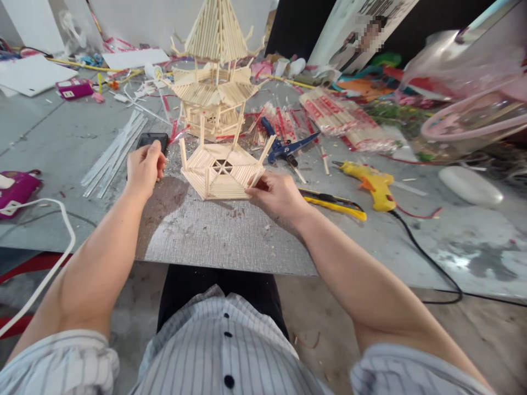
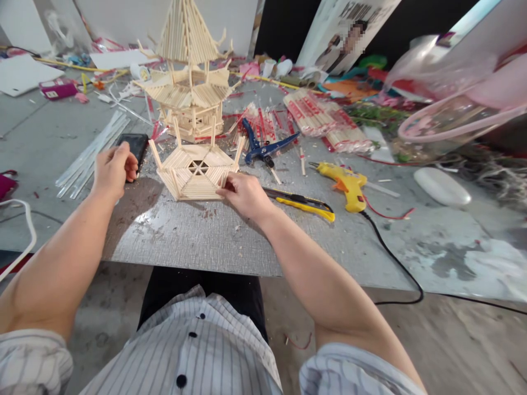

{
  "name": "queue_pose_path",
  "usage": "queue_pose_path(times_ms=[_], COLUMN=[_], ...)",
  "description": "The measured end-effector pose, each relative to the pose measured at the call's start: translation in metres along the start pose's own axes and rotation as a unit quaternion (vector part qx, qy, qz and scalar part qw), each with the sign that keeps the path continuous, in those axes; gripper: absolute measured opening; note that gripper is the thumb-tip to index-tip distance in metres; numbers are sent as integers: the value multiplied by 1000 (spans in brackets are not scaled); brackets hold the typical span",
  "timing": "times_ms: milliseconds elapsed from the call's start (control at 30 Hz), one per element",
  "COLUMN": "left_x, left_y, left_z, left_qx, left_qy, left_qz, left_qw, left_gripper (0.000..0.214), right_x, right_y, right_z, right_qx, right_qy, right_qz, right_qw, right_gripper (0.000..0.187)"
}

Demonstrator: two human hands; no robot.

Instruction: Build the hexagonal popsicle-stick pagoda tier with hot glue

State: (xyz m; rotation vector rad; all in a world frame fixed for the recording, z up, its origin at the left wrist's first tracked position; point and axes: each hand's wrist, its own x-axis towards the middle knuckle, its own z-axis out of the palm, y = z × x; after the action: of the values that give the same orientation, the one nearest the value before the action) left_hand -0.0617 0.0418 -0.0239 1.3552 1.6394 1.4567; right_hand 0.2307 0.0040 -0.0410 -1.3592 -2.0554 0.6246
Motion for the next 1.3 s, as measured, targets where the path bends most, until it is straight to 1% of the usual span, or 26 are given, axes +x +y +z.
queue_pose_path(times_ms=[67,167,233,300,367,400,433,533,633,700,867,1067,1300], left_x=[-2,-8,-13,-18,-23,-25,-27,-32,-35,-35,-35,-39,-42], left_y=[-3,-4,-2,3,6,6,6,4,1,0,-4,-4,3], left_z=[-1,-5,-8,-8,-6,-4,-2,6,12,15,19,19,16], left_qx=[-15,-36,-22,20,71,94,114,174,229,252,254,226,231], left_qy=[-28,-85,-136,-211,-283,-307,-318,-326,-344,-345,-344,-359,-363], left_qz=[59,165,207,217,212,210,212,247,284,291,271,303,294], left_qw=[998,982,968,953,933,924,917,896,865,856,862,853,854], left_gripper=[45,46,44,38,28,25,23,27,28,26,23,22,12], right_x=[0,0,0,0,0,0,0,0,0,1,0,-1,-2], right_y=[0,2,3,4,4,5,5,4,4,3,3,6,1], right_z=[-1,-2,-1,-2,-3,-4,-5,-7,-8,-7,-7,-9,-4], right_qx=[13,22,23,23,15,7,-3,-29,-49,-56,-55,-42,0], right_qy=[-9,-19,-20,-17,-18,-22,-28,-45,-51,-50,-46,-45,-55], right_qz=[1,6,8,6,0,-5,-8,-13,-16,-17,-17,-36,-45], right_qw=[1000,1000,1000,1000,1000,1000,1000,998,997,997,997,997,997], right_gripper=[6,7,6,9,12,12,11,8,9,10,10,16,16])
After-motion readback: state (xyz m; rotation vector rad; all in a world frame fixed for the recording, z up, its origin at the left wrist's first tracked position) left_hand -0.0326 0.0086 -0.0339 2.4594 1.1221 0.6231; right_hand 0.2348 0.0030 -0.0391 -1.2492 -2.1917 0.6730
